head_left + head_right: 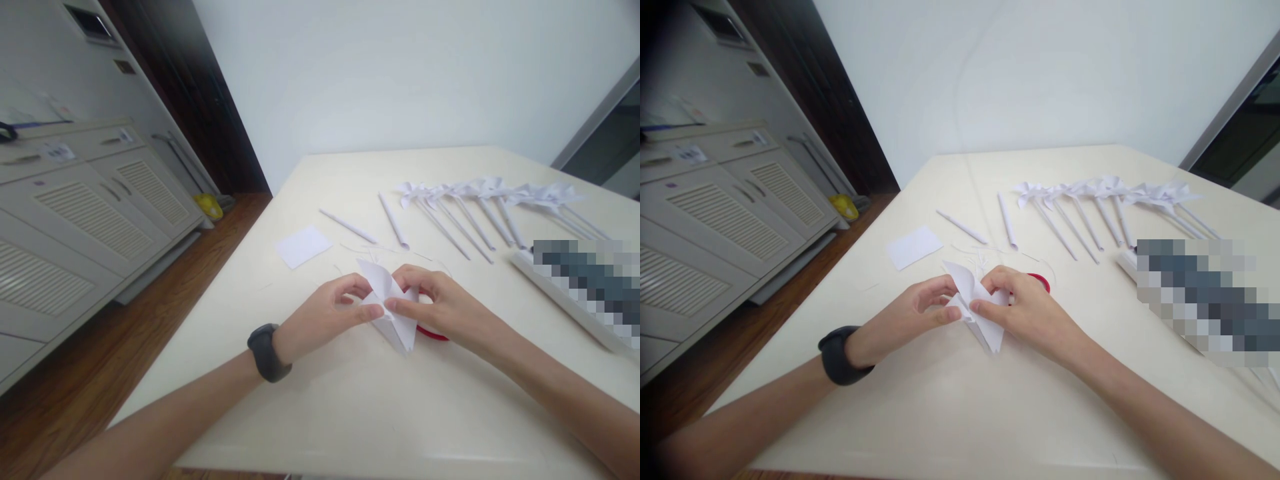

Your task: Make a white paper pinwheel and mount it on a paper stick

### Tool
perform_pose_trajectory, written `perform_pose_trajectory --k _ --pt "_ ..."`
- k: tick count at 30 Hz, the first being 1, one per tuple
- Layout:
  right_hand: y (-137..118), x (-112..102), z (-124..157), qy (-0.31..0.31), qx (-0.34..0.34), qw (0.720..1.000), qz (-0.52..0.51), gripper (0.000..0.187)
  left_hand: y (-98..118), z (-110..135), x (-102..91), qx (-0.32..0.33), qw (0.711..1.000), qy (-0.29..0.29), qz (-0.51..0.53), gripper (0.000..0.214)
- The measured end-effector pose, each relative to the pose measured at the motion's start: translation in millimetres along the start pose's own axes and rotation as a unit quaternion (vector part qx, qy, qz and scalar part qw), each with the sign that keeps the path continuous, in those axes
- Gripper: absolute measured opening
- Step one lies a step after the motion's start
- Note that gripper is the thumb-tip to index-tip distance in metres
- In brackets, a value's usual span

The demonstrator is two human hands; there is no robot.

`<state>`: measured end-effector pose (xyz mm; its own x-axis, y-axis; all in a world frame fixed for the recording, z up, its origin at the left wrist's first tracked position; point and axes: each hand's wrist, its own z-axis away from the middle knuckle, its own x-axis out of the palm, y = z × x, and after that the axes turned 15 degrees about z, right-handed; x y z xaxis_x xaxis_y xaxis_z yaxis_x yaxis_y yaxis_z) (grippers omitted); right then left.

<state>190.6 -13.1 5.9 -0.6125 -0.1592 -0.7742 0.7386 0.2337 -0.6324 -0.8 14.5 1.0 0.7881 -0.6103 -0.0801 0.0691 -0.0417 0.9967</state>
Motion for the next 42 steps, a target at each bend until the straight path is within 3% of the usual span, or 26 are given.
perform_pose_trajectory --k 7,18,24,42 --pt "-4.3 0.7 1.3 -0.007 0.003 1.000 -0.020 0.009 -5.3 0.6 2.3 -0.025 0.999 0.002 0.046 0.025" --pt "-2.5 3.3 1.7 -0.035 0.016 0.998 -0.039 0.012 -3.5 3.0 1.2 0.005 1.000 0.022 0.005 0.026" --pt "-3.8 4.4 1.7 -0.041 0.024 0.998 -0.052 0.016 -1.3 3.1 1.4 0.010 1.000 0.010 -0.027 0.026" --pt "4.1 7.3 1.4 -0.083 0.022 0.992 -0.097 0.024 -0.5 2.9 1.0 -0.009 1.000 -0.015 0.022 0.022"
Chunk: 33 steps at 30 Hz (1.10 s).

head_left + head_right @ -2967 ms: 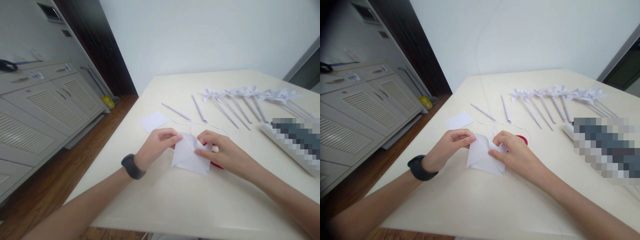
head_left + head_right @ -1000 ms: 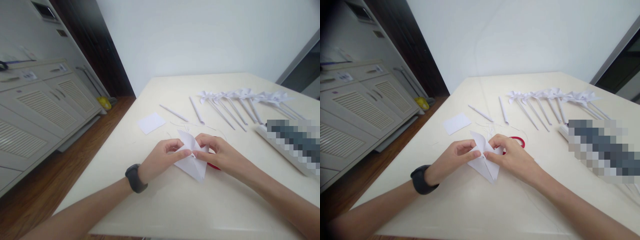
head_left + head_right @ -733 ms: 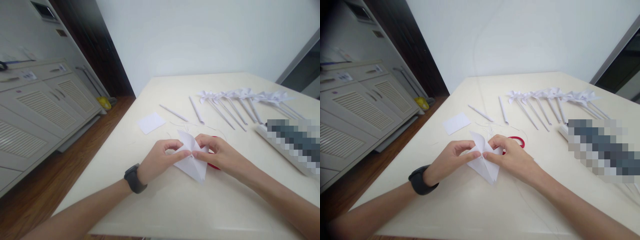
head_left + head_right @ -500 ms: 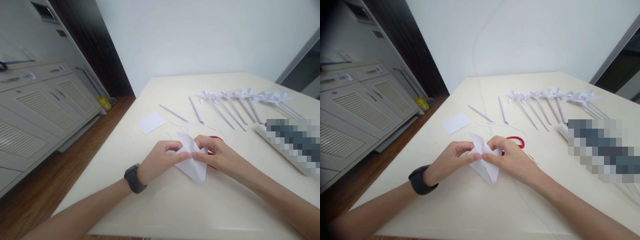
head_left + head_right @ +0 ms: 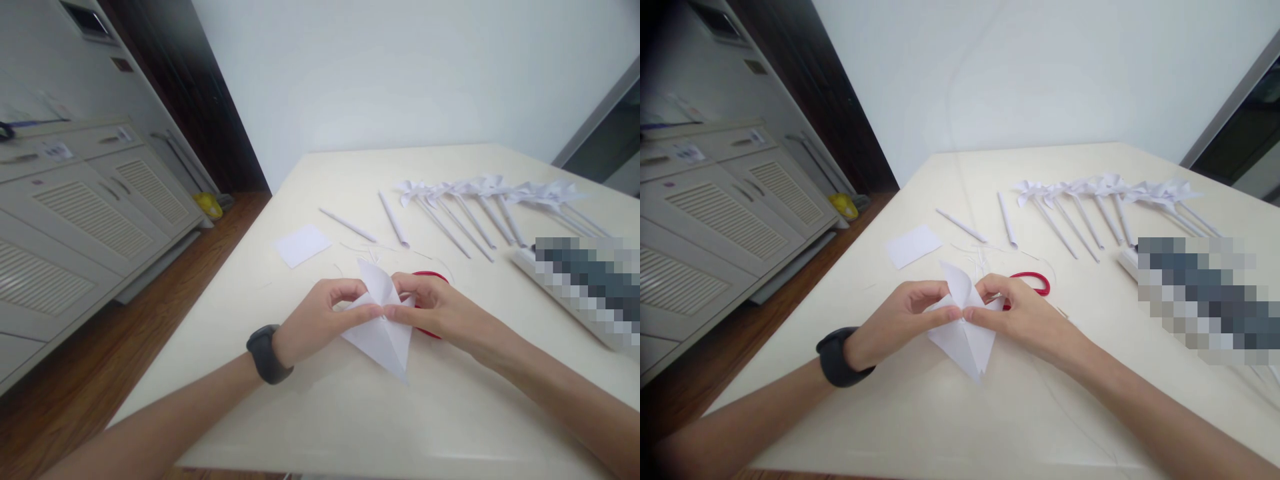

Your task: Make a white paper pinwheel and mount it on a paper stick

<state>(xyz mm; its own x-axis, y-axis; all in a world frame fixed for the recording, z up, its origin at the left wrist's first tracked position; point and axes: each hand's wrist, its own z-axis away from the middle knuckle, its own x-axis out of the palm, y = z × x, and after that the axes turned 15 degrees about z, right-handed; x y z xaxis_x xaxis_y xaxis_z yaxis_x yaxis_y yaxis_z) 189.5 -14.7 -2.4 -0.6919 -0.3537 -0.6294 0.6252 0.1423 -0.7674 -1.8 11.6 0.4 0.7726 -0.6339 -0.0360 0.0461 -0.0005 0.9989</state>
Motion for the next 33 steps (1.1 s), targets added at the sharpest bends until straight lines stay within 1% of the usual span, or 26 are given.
perform_pose_trajectory --k 4,8,14,22,27,33 --pt "-11 -5 4 -0.007 0.016 1.000 -0.012 0.022 0 0 -0.5 0.006 1.000 0.002 0.006 0.020" --pt "-20 -9 9 -0.003 0.039 0.999 -0.019 0.016 0 0 -0.7 0.001 1.000 0.013 0.009 0.020" --pt "-14 -5 7 0.022 0.027 0.999 -0.028 0.014 1 1 -0.2 -0.007 1.000 0.017 0.016 0.020" --pt "-24 -8 10 0.051 0.045 0.998 0.000 0.013 1 2 2.9 -0.009 0.999 0.038 0.005 0.022" --pt "-19 -6 10 0.069 0.030 0.997 0.012 0.015 3 2 4.6 0.002 0.999 0.052 -0.009 0.023" --pt "-11 -1 5 0.070 0.028 0.997 0.015 0.016 2 3 2.9 0.000 0.999 0.045 -0.027 0.024"
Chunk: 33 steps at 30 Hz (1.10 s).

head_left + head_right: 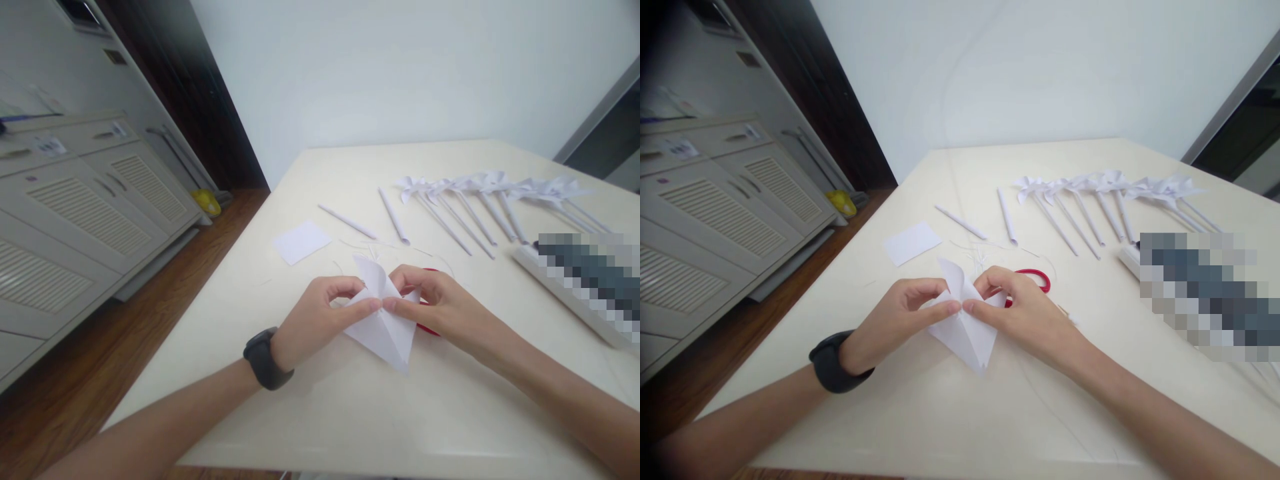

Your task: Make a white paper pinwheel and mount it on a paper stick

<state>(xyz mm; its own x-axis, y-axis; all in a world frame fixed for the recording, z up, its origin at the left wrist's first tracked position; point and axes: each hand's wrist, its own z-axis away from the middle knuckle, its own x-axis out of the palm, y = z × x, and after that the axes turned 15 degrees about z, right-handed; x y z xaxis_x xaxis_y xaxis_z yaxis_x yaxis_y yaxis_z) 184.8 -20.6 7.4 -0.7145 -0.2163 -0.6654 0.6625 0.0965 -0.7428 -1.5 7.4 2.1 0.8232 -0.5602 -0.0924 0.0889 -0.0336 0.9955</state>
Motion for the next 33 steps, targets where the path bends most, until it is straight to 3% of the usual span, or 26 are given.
perform_pose_trajectory --k 11,18,27,33 --pt "1 0 -1 -0.013 -0.031 0.999 -0.028 0.010 0 -2 -2.0 -0.001 1.000 -0.007 0.003 0.022" --pt "8 -11 -8 0.060 -0.040 0.996 -0.057 0.029 -1 -5 -6.2 -0.007 1.000 0.017 0.009 0.025" --pt "2 -4 -5 -0.023 -0.034 0.999 -0.029 0.017 -3 -3 -3.1 0.004 1.000 0.012 -0.002 0.025" --pt "6 1 -5 -0.033 -0.033 0.999 -0.010 0.017 -2 -1 1.9 0.033 0.999 0.008 -0.033 0.020"
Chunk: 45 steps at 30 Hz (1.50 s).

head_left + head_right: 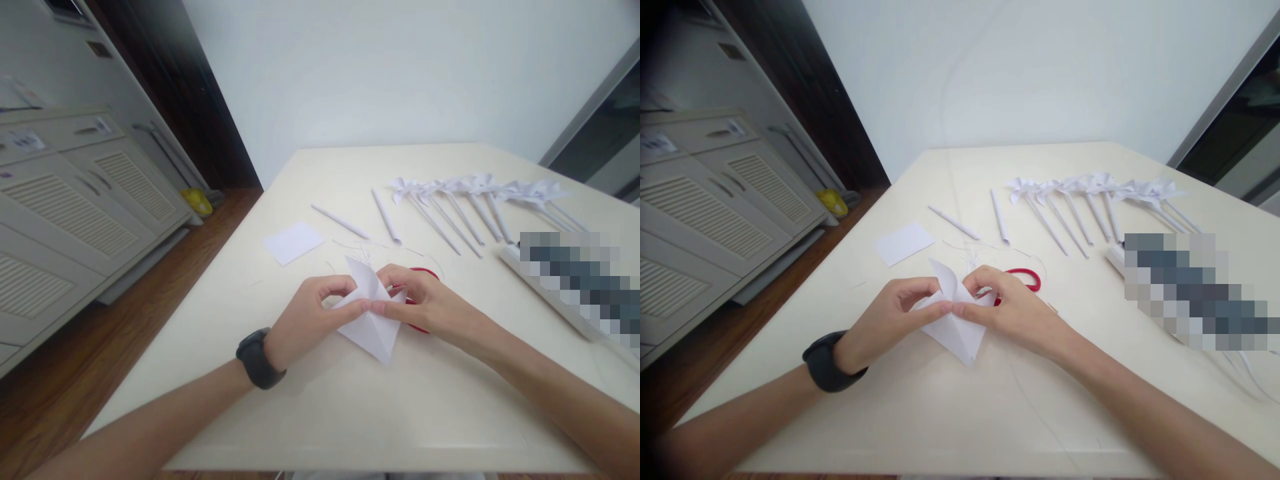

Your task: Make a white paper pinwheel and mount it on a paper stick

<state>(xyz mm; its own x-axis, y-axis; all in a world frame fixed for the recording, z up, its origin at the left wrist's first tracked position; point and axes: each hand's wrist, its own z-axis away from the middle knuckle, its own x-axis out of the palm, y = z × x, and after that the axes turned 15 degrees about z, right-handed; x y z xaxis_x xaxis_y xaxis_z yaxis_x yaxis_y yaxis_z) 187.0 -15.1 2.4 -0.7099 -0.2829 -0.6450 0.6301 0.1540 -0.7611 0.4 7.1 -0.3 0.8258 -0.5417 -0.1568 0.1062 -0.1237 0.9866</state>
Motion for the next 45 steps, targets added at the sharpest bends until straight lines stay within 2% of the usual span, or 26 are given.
perform_pose_trajectory --k 6,19,25,36,45 --pt "-0.7 -2.0 0.5 0.005 -0.031 0.999 -0.017 0.008 -2.1 -0.6 -1.5 -0.004 1.000 -0.014 -0.002 0.024" --pt "-0.2 -1.4 0.7 0.011 -0.029 0.999 -0.013 0.008 -2.7 0.2 -2.4 -0.013 1.000 -0.014 -0.012 0.026" --pt "4.3 -0.9 -2.6 0.005 -0.060 0.998 -0.021 0.010 -4.1 -0.5 -3.0 -0.010 1.000 -0.016 -0.002 0.024" --pt "1.4 -2.0 0.4 -0.005 -0.029 0.999 -0.038 0.009 -1.3 -0.6 -3.6 0.002 1.000 -0.013 -0.012 0.023" --pt "-0.8 -5.2 0.8 0.039 -0.032 0.999 0.000 0.011 -2.4 -0.8 -4.2 0.002 1.000 -0.009 -0.023 0.025"
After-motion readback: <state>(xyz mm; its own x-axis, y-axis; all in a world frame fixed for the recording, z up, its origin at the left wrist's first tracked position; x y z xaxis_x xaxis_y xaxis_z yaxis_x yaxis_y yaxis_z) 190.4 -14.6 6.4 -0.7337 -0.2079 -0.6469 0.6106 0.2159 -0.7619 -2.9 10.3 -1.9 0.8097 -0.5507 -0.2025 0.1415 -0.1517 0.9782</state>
